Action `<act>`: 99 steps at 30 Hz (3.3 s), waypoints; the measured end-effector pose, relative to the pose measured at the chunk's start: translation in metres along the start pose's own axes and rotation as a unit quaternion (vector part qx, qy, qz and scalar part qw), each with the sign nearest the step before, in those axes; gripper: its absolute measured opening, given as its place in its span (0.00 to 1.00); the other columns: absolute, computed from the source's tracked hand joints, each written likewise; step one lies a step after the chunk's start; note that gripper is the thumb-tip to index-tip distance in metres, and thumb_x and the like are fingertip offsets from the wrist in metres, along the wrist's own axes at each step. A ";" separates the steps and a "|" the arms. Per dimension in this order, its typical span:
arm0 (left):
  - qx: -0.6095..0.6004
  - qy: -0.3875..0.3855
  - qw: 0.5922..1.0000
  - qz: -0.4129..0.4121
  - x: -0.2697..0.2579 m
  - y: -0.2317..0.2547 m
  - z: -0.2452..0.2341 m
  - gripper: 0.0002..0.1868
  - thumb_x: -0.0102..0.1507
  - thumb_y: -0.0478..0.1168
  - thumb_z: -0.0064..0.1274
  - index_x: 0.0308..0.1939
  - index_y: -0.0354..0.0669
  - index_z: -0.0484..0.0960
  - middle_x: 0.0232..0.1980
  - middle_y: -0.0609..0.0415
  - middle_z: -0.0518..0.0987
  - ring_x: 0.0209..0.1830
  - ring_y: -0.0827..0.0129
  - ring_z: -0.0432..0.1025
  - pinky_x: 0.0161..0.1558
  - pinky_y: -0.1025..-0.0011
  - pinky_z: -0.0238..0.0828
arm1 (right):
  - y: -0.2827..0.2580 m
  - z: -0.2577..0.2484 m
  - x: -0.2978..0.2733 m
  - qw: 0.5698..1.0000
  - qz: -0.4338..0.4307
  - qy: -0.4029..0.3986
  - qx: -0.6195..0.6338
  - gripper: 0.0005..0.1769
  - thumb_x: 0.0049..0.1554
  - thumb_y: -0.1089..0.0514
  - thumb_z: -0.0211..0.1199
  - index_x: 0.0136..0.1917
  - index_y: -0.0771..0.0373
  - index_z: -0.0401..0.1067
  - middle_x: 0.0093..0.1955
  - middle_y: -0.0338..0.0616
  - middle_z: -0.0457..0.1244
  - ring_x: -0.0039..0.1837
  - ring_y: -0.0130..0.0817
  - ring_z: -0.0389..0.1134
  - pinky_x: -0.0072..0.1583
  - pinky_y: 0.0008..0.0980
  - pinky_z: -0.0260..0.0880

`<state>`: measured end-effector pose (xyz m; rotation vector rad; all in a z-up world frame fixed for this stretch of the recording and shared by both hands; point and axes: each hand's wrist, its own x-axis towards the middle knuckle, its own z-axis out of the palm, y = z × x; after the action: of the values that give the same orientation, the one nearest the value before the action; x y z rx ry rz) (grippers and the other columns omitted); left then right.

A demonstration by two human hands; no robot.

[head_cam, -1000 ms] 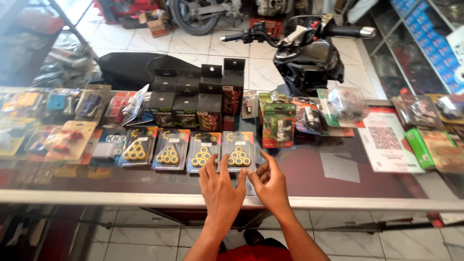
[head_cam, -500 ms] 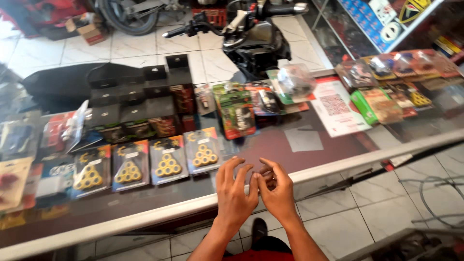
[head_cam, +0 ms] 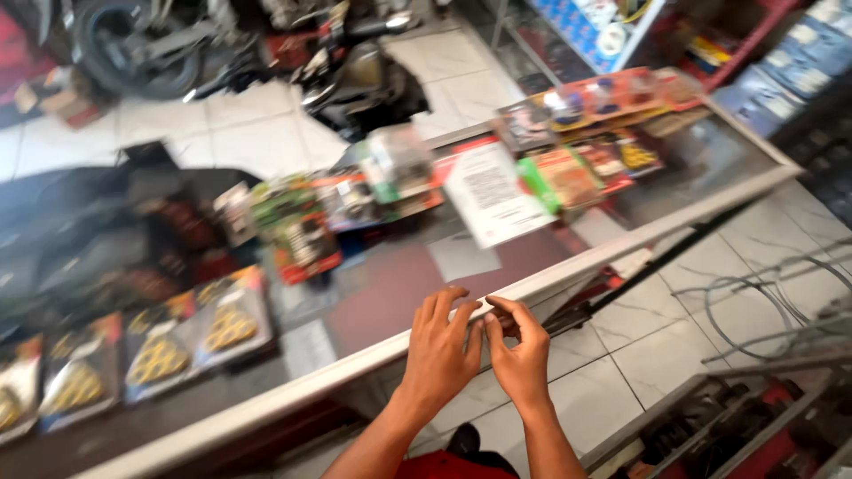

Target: The person takes several packaged motorcycle parts from a pegboard wall, carries them to a glass display counter, and arranges them on the surface.

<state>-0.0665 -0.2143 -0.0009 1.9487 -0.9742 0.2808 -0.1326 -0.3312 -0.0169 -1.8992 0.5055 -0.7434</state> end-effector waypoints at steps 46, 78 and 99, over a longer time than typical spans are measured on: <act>-0.262 -0.386 0.813 0.348 0.227 0.271 0.586 0.30 0.59 0.38 0.58 0.66 0.38 0.71 0.70 0.42 0.69 0.74 0.45 0.58 0.67 0.50 0.55 | 0.218 -0.495 0.141 0.772 0.227 0.422 -0.418 0.23 0.52 0.58 0.67 0.62 0.61 0.75 0.64 0.48 0.66 0.66 0.49 0.64 0.67 0.47 0.59; -0.405 -0.406 0.689 0.443 0.358 0.545 0.861 0.28 0.56 0.32 0.58 0.62 0.35 0.75 0.70 0.41 0.71 0.74 0.43 0.60 0.68 0.51 0.56 | 0.280 -0.808 0.286 0.704 0.121 0.552 -0.431 0.23 0.51 0.63 0.67 0.61 0.66 0.75 0.62 0.51 0.68 0.63 0.50 0.69 0.64 0.44 0.66; -0.552 -0.350 0.553 0.516 0.488 0.732 1.073 0.25 0.62 0.37 0.59 0.62 0.37 0.76 0.69 0.40 0.72 0.71 0.43 0.65 0.70 0.51 0.60 | 0.261 -1.026 0.415 0.578 0.154 0.574 -0.559 0.17 0.54 0.64 0.67 0.58 0.64 0.76 0.58 0.52 0.70 0.60 0.50 0.71 0.62 0.41 0.71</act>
<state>-0.4690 -1.5363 0.1219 0.0535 -2.0597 -0.4783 -0.5452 -1.3714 0.1857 -1.9283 2.5751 -1.6013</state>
